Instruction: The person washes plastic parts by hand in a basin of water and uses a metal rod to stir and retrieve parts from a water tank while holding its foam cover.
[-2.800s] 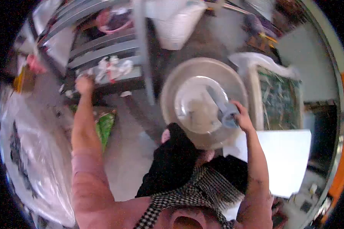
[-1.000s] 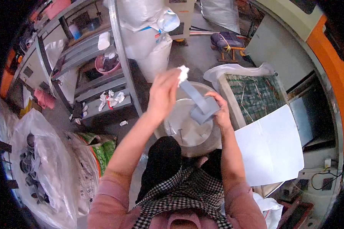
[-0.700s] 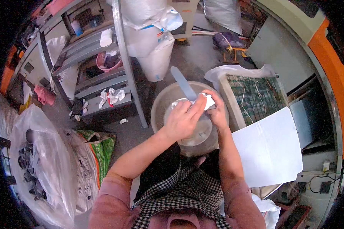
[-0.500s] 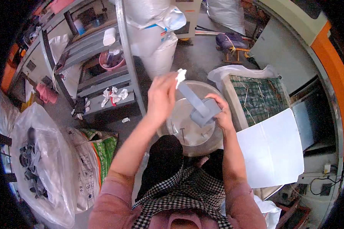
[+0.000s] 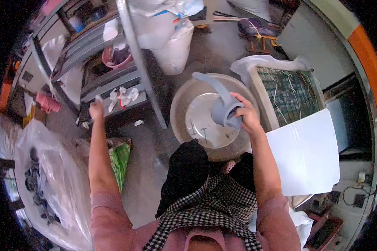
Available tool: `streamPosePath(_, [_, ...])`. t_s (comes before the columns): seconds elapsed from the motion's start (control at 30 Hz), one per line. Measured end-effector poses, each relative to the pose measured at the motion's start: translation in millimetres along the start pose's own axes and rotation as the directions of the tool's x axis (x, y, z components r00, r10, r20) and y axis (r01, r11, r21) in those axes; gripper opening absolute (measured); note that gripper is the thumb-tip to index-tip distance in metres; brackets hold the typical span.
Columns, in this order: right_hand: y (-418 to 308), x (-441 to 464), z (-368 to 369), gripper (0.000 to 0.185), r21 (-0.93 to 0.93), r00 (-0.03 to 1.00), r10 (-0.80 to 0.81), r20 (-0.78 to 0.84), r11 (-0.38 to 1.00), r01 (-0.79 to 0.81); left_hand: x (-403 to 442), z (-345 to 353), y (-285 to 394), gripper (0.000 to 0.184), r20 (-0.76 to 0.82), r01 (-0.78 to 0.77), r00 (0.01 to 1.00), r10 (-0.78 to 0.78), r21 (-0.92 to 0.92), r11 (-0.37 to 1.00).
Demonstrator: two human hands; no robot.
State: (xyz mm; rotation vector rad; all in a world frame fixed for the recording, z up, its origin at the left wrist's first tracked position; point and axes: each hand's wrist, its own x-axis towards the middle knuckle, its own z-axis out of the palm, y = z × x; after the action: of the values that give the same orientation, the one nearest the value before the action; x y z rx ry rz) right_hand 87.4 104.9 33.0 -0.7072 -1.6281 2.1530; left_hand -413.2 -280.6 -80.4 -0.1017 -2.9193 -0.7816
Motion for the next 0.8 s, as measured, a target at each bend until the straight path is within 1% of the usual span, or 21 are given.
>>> streamPosePath(0.03, [1, 3, 1, 0.067, 0.003, 0.998, -0.041, 0.057, 0.999, 0.041, 35, 5, -31, 0.051, 0.081, 0.047, 0.995, -0.053, 0.066, 0.997])
streamPosePath(0.07, [-1, 3, 3, 0.068, 0.023, 0.996, -0.037, 0.078, 0.999, 0.035, 53, 14, -49, 0.059, 0.149, 0.186, 0.98, -0.134, -0.424, 0.887])
streamPosePath(0.1, [-4, 3, 4, 0.068, 0.026, 0.997, -0.04, 0.063, 0.999, 0.038, 61, 23, -58, 0.067, 0.255, 0.308, 0.951, -0.173, -0.787, 0.535])
streamPosePath(0.13, [-7, 2, 4, 0.068, 0.012, 0.997, -0.026, 0.078, 1.0, 0.025, 51, 12, -45, 0.079, 0.251, 0.288, 0.957, -0.146, -0.763, 0.578])
streamPosePath(0.17, [-8, 2, 4, 0.068, -0.001, 0.996, -0.011, 0.093, 1.0, 0.012, 68, 22, -56, 0.074, 0.208, 0.303, 0.953, -0.22, -0.63, 0.715])
streamPosePath(0.2, [-8, 2, 2, 0.068, 0.007, 0.997, -0.014, 0.079, 1.0, 0.014, 67, 24, -49, 0.07, 0.06, 0.197, 0.98, -0.189, -0.179, 0.964])
streamPosePath(0.23, [-8, 3, 1, 0.068, -0.047, 0.996, -0.013, 0.085, 0.999, 0.017, 63, 25, -40, 0.065, -0.059, 0.097, 0.995, -0.082, 0.332, 0.938])
streamPosePath(0.3, [-9, 6, 1, 0.068, -0.094, 0.996, -0.013, 0.088, 0.995, 0.021, -10, -6, 59, 0.052, 0.169, -0.279, 0.955, 0.243, 0.24, 0.93])
streamPosePath(0.33, [-10, 7, 4, 0.068, -0.177, 0.989, -0.079, 0.127, 0.979, 0.101, -23, 14, 74, 0.048, 0.039, -0.549, 0.836, 0.548, 0.091, 0.831])
streamPosePath(0.37, [-11, 8, 5, 0.067, -0.258, 0.975, -0.139, 0.174, 0.949, 0.181, -102, -21, 153, 0.049, 0.193, -0.38, 0.869, 0.456, -0.33, 0.864])
streamPosePath(0.4, [-11, 10, 5, 0.067, -0.257, 0.975, -0.135, 0.177, 0.95, 0.178, -147, -27, 185, 0.057, 0.132, -0.608, 0.722, 0.679, -0.347, 0.714])
streamPosePath(0.43, [-10, 11, 6, 0.066, -0.253, 0.956, -0.135, 0.259, 0.946, 0.202, -193, -51, 221, 0.068, 0.053, -0.79, 0.431, 0.901, -0.46, 0.405])
streamPosePath(0.47, [-9, 11, 7, 0.064, -0.245, 0.93, -0.135, 0.341, 0.943, 0.227, -226, -70, 250, 0.08, 0.075, -0.855, 0.274, 0.959, -0.438, 0.279])
streamPosePath(0.5, [-9, 11, 8, 0.064, -0.242, 0.927, -0.13, 0.352, 0.944, 0.224, -251, -82, 266, 0.087, 0.11, -0.815, 0.207, 0.972, -0.53, 0.234])
streamPosePath(0.53, [-7, 11, 8, 0.061, -0.172, 0.912, -0.116, 0.394, 0.965, 0.197, -268, -86, 276, 0.083, 0.095, -0.773, 0.175, 0.98, -0.603, 0.197])
streamPosePath(0.57, [-5, 10, 7, 0.058, -0.103, 0.896, -0.106, 0.432, 0.981, 0.165, -280, -88, 283, 0.062, 0.169, -0.692, 0.201, 0.965, -0.673, 0.262])
streamPosePath(0.63, [1, 16, -4, 0.059, -0.112, 0.869, -0.197, 0.453, 0.955, 0.275, -281, -85, 278, 0.042, 0.399, -0.739, 0.16, 0.903, -0.558, 0.377])
streamPosePath(0.7, [0, 15, -11, 0.06, -0.12, 0.831, -0.295, 0.472, 0.912, 0.392, -304, -91, 273, 0.036, 0.247, -0.807, 0.235, 0.94, -0.49, 0.331])
streamPosePath(0.73, [-2, 11, -9, 0.054, -0.229, 0.918, -0.243, 0.314, 0.919, 0.321, -318, -97, 269, 0.031, 0.091, -0.86, 0.29, 0.953, -0.411, 0.301])
streamPosePath(0.77, [-3, 7, -6, 0.048, -0.321, 0.971, -0.193, 0.141, 0.919, 0.23, -330, -100, 265, 0.031, 0.09, -0.864, 0.289, 0.953, -0.405, 0.3])
streamPosePath(0.8, [-3, 5, -5, 0.048, -0.315, 0.969, -0.201, 0.145, 0.919, 0.238, -341, -103, 261, 0.029, 0.067, -0.848, 0.359, 0.931, -0.395, 0.355])
